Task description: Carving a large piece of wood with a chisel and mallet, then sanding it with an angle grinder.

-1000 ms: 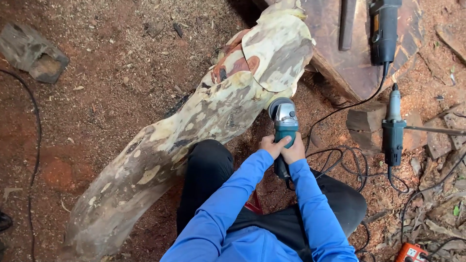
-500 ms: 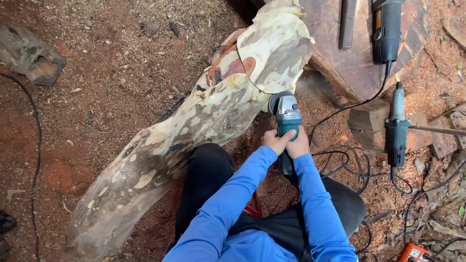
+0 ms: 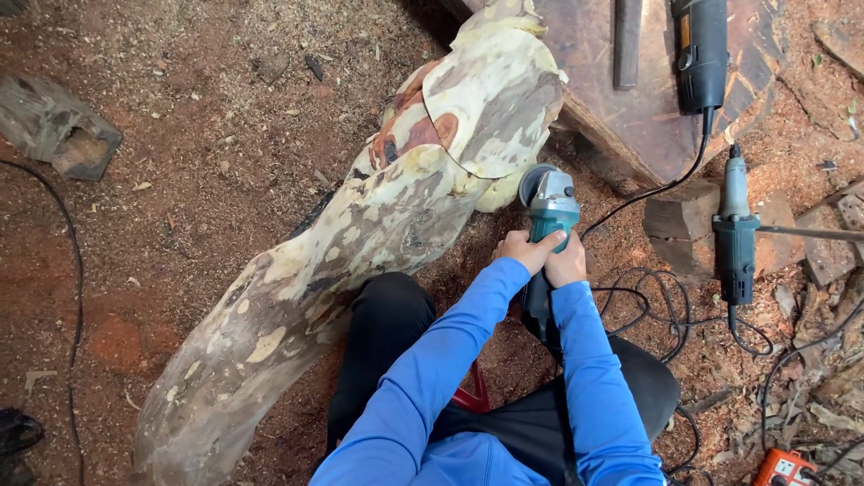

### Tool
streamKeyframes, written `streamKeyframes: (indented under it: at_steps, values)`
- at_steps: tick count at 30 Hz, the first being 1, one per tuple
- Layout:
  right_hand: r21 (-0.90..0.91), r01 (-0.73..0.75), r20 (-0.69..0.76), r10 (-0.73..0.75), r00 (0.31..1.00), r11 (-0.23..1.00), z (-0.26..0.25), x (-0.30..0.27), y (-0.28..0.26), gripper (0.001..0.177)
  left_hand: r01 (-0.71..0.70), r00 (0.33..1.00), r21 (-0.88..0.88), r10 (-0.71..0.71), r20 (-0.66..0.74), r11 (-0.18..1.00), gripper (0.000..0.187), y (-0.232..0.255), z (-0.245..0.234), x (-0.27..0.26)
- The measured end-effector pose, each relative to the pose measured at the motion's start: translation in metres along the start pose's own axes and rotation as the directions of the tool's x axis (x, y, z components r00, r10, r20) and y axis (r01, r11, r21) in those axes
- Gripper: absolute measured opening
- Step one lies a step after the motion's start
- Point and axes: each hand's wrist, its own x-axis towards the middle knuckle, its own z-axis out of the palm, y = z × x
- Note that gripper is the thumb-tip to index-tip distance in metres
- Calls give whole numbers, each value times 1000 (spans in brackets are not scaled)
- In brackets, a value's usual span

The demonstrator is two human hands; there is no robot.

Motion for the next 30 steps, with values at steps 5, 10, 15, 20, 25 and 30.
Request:
streamKeyframes:
  at_steps: [5, 10, 15, 20, 25, 30]
  values:
    - [35, 12, 10, -12, 1000, 999, 7, 11, 8, 42, 102, 985, 23, -104, 135, 994, 109, 43, -16, -35]
    - [52, 0, -1, 0, 1000, 999, 10, 26, 12, 45, 76, 990, 24, -78, 116, 997, 104, 46, -19, -32]
    - [80, -10, -6, 11, 1000, 997, 8, 26, 7, 44, 46, 996, 51, -50, 79, 998, 90, 48, -17, -24]
    - [59, -27, 16, 26, 1000, 998, 8, 33, 5, 47, 97, 988, 104, -109, 110, 990, 108, 60, -22, -26]
    - [79, -30, 9, 29, 1000, 996, 5, 36, -4, 47, 90, 990, 126, -102, 93, 988, 107, 58, -22, -14]
    - [111, -51, 31, 48, 998, 992, 7, 41, -8, 51, 78, 993, 90, -85, 77, 993, 108, 49, -18, 1]
